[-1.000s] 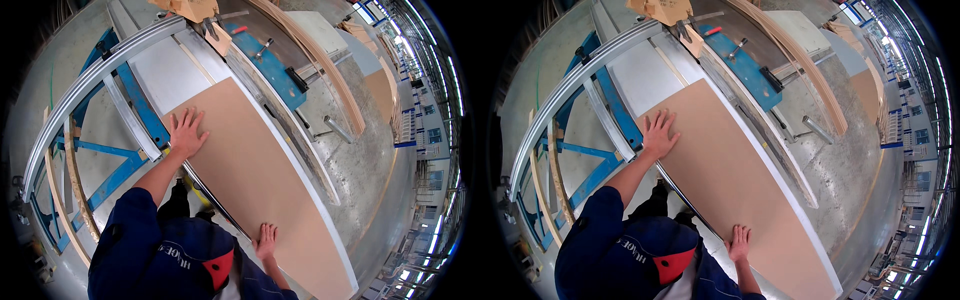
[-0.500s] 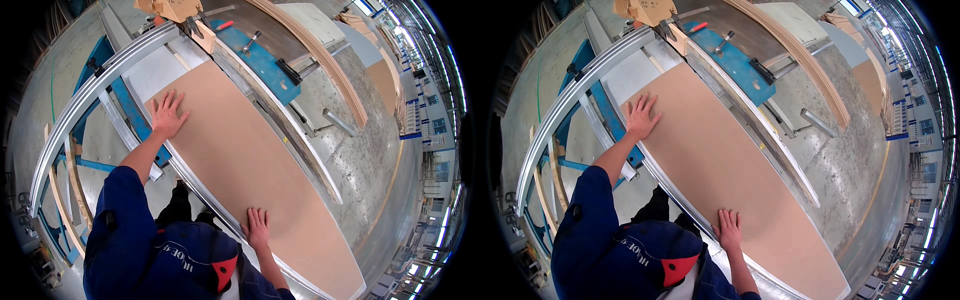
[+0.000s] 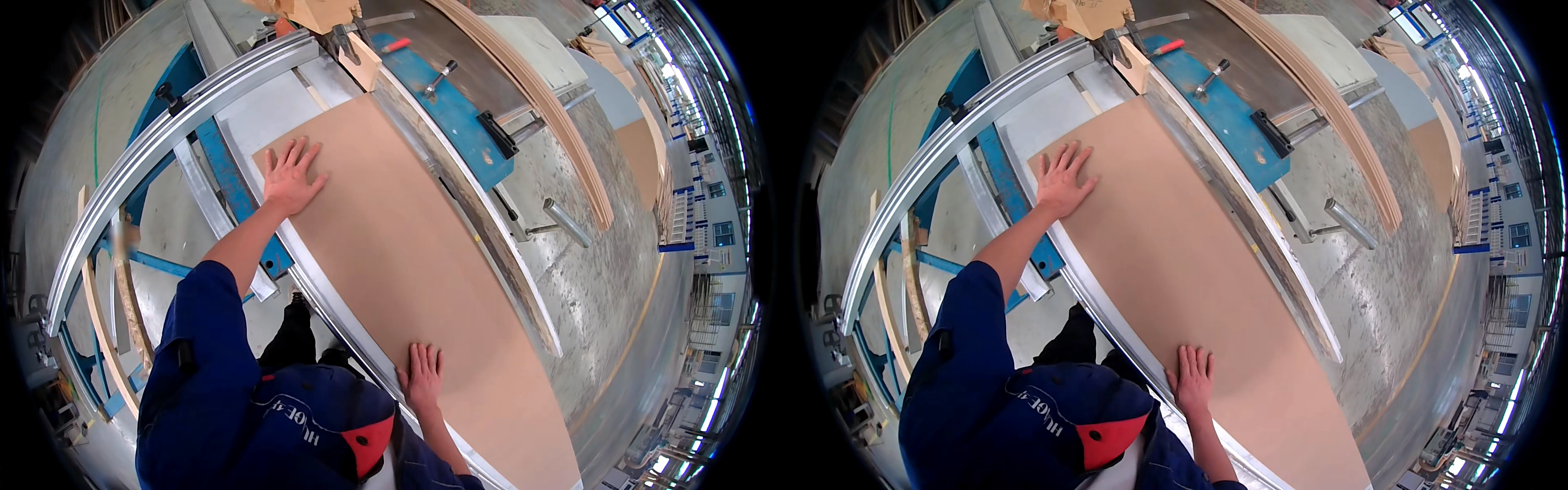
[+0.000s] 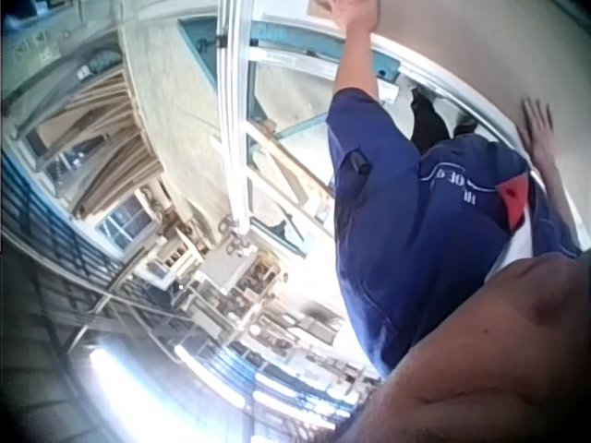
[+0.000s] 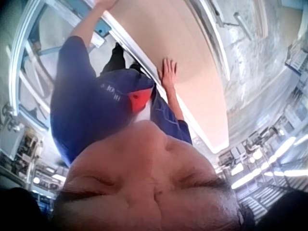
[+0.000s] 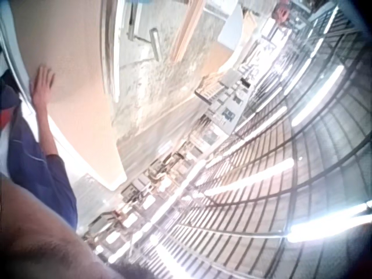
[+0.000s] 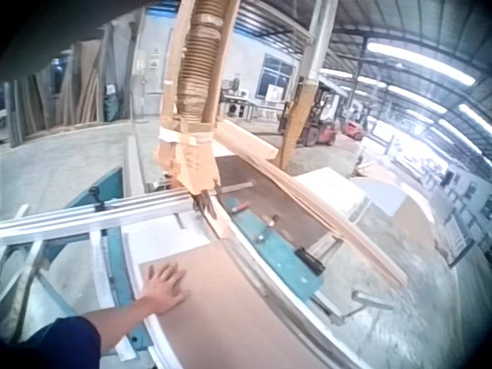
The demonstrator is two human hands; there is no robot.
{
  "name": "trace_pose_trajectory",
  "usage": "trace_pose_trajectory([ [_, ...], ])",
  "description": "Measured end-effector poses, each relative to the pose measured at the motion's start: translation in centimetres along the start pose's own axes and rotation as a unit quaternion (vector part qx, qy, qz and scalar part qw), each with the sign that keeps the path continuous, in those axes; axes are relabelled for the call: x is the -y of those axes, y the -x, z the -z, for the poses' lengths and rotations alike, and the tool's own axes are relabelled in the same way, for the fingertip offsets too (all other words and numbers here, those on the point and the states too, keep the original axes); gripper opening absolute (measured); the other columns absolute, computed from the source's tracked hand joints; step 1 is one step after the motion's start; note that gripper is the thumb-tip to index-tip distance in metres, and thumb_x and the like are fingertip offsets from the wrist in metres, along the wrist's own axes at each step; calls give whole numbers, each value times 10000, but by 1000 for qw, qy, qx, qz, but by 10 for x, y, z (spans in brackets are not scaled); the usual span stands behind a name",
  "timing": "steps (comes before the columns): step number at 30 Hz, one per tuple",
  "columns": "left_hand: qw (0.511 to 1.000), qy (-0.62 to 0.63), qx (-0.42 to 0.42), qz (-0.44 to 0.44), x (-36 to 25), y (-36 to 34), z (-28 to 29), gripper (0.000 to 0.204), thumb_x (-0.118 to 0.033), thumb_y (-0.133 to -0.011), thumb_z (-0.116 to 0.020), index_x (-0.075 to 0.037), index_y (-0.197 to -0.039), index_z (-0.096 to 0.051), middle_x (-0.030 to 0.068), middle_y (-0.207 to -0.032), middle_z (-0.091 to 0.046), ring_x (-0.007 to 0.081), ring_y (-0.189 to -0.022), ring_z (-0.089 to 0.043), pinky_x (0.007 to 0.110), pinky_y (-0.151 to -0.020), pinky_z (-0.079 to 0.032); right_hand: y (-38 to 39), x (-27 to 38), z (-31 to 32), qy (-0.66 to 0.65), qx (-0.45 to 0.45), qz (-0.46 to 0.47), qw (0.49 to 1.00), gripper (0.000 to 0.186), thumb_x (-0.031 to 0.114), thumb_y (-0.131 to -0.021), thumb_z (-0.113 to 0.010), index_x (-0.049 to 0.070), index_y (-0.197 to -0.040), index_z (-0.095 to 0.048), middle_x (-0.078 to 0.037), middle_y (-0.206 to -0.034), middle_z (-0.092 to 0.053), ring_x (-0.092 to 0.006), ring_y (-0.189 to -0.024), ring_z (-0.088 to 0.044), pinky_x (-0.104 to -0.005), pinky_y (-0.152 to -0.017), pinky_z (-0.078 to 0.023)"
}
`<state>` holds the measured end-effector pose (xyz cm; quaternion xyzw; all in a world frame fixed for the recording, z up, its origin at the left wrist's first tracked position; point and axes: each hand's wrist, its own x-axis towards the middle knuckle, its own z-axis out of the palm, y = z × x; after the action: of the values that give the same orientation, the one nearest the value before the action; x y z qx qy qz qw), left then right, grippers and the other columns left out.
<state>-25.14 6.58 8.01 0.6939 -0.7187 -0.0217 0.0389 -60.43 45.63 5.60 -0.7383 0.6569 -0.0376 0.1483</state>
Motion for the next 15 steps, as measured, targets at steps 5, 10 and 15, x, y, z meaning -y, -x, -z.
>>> trace_pose_trajectory([
  [5, 998, 39, -45, 9, 5, -2, -10, 687, -599, -996, -561, -318, -1609, -428, 39, -1699, -328, 243, -1586, -267, 569, -1319, -99, 0, -2, 0, -6, 11, -1, 1000, 734, 447, -974, -664, 42, -1556, -473, -179, -1541, -533, -390, -1484, -413, -568, -1284, -190],
  [10, 991, 29, -113, 64, 17, -21, -14, 621, -592, -984, -599, -338, -1547, -529, 88, -1622, -406, 261, -1537, -327, 564, -1279, -189, -17, -24, 10, -63, -14, -21, 998, 841, 483, -913, -714, 54, -1583, -443, -206, -1591, -477, -424, -1515, -370, -576, -1286, -170],
  [15, 996, 32, -72, 52, 17, -50, -4, 663, -660, -953, -603, -382, -1549, -521, 105, -1493, -465, 307, -1397, -423, 536, -1181, -288, -63, -52, 18, -7, -36, -100, 994, 904, 465, -893, -725, 55, -1620, -376, -207, -1627, -431, -420, -1554, -302, -580, -1295, -140],
])
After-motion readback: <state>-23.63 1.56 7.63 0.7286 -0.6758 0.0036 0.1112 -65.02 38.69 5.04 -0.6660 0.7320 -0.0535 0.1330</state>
